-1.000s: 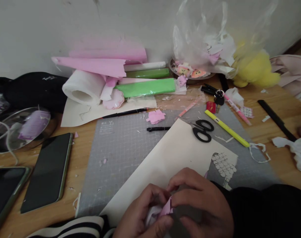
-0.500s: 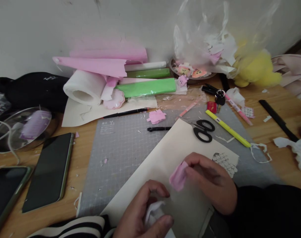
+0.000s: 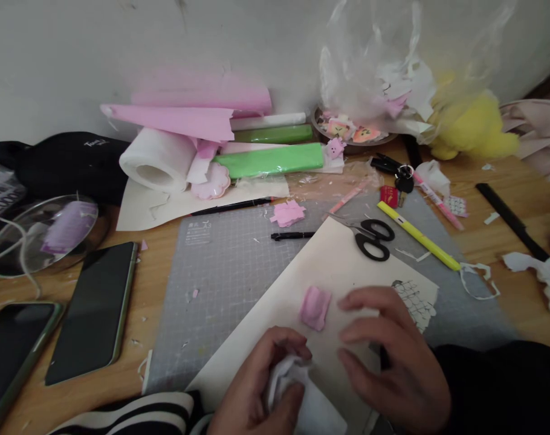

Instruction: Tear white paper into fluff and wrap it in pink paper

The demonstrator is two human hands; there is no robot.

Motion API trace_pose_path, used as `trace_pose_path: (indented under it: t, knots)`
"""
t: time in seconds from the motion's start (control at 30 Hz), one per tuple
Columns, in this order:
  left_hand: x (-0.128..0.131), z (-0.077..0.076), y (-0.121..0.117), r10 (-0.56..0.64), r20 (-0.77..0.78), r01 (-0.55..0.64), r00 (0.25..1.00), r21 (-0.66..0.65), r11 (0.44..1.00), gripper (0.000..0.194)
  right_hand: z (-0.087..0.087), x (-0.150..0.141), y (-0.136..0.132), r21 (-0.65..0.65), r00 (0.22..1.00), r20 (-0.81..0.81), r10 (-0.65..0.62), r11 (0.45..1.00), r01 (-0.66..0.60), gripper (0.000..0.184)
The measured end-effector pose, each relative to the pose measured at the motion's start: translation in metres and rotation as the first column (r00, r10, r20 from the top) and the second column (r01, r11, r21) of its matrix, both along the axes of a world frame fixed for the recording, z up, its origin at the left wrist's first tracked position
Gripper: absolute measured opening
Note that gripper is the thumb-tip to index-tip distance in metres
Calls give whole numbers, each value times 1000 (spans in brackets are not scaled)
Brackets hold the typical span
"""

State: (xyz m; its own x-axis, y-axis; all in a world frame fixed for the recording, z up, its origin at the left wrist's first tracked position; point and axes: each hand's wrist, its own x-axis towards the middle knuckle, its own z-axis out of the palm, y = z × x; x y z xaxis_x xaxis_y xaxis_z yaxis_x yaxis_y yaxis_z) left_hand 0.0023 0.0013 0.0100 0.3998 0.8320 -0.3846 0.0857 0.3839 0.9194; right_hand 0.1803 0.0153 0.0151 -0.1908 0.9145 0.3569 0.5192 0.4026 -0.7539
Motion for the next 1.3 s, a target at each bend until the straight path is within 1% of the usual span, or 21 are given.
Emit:
trace_pose_path:
  t: [0.03,0.07,0.13,0.2,0.33,0.43,0.5,0.57,0.67,0.8,0.87,0.93,1.0,1.03,1.1,1.13,1.2,1.3]
  knots:
    - [1,-1,0,7,32,-6,999,-29,1000,29,1,-2,-2,-16,998,-34,53,998,-53,17]
    - [1,-2,0,12,68,-8,998,-57,998,34,0,-4,-4,-65,992,-67,105,992,-109,17]
    - [1,-4,-1,19,130,-6,991,-99,995,42,-4,-9,-7,-193,984,-104,147,967,-165,17]
    - [1,-6,-1,29,164,-8,986,-125,992,47,-10,-13,-8,-263,981,-108,159,947,-182,19]
    - [1,-6,0,57,194,-32,979,-132,991,49,-16,-14,-7,-282,974,-120,194,934,-221,17]
    - [3,-4,4,76,171,-58,982,-108,993,38,-14,-12,-5,-307,960,-96,263,910,-279,11]
    - [4,-2,6,91,119,-80,989,-93,992,26,-12,-11,-4,-309,957,-77,281,905,-291,8]
    - [4,0,6,102,52,-97,993,-82,992,18,-12,-12,-4,-295,961,-77,265,915,-276,10]
    - [4,0,7,100,-14,-101,995,-88,991,15,-13,-13,-6,-277,968,-93,231,928,-248,11]
    - [3,-1,6,72,-59,-79,996,-139,987,17,-14,-14,-8,-256,963,-135,233,931,-261,11]
    - [3,-2,5,42,-58,-50,997,-149,988,20,-12,-13,-7,-248,961,-145,235,932,-265,12]
    - [2,-2,5,-4,-57,-2,998,-94,996,22,-8,-11,-6,-236,962,-149,229,937,-260,12]
    - [1,-3,5,-90,-81,90,993,1,996,19,-3,-10,-5,-219,961,-166,223,941,-257,11]
    - [0,-3,5,-148,-98,152,984,39,988,16,-1,-10,-5,-212,960,-174,219,944,-254,10]
    - [-1,-4,7,-253,-114,261,961,62,963,16,3,-9,-5,-201,958,-185,217,946,-253,9]
    - [-2,-4,7,-279,-107,286,954,56,957,20,4,-10,-6,-195,956,-188,224,946,-260,9]
    - [-2,-5,7,-272,-88,277,958,44,960,26,4,-10,-6,-179,943,-206,262,937,-300,8]
    - [0,-4,6,-217,-88,221,972,33,975,29,-1,-11,-10,-168,904,-236,356,902,-399,6]
